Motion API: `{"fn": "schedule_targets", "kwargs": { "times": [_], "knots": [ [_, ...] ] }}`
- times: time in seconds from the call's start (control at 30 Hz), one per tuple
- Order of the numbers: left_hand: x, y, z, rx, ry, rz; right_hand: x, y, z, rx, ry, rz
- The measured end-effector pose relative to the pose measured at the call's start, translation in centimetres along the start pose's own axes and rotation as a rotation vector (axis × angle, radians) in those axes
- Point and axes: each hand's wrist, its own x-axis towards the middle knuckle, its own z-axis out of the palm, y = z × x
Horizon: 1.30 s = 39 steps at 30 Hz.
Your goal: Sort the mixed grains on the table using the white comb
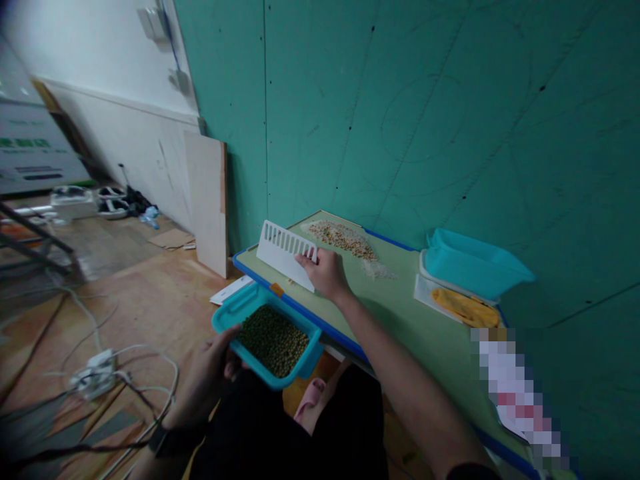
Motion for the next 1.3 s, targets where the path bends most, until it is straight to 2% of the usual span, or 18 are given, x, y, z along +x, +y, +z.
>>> {"fn": "schedule_targets", "kwargs": {
  "times": [0.4,0.93,1.3],
  "knots": [
    [-0.2,0.2,0.1,0.012,-0.014,0.005,0.4,0.4,-0.5,-0.119,0.048,0.009],
    [-0.1,0.0,0.0,-0.015,-0.011,0.004,0.0,0.3,0.6,0.12,-0.05,0.04],
    [0.0,0.0,0.1,-0.014,0.007,-0.006,-0.1,0.1,1.2,0.22,-0.065,0.072]
  ]
}}
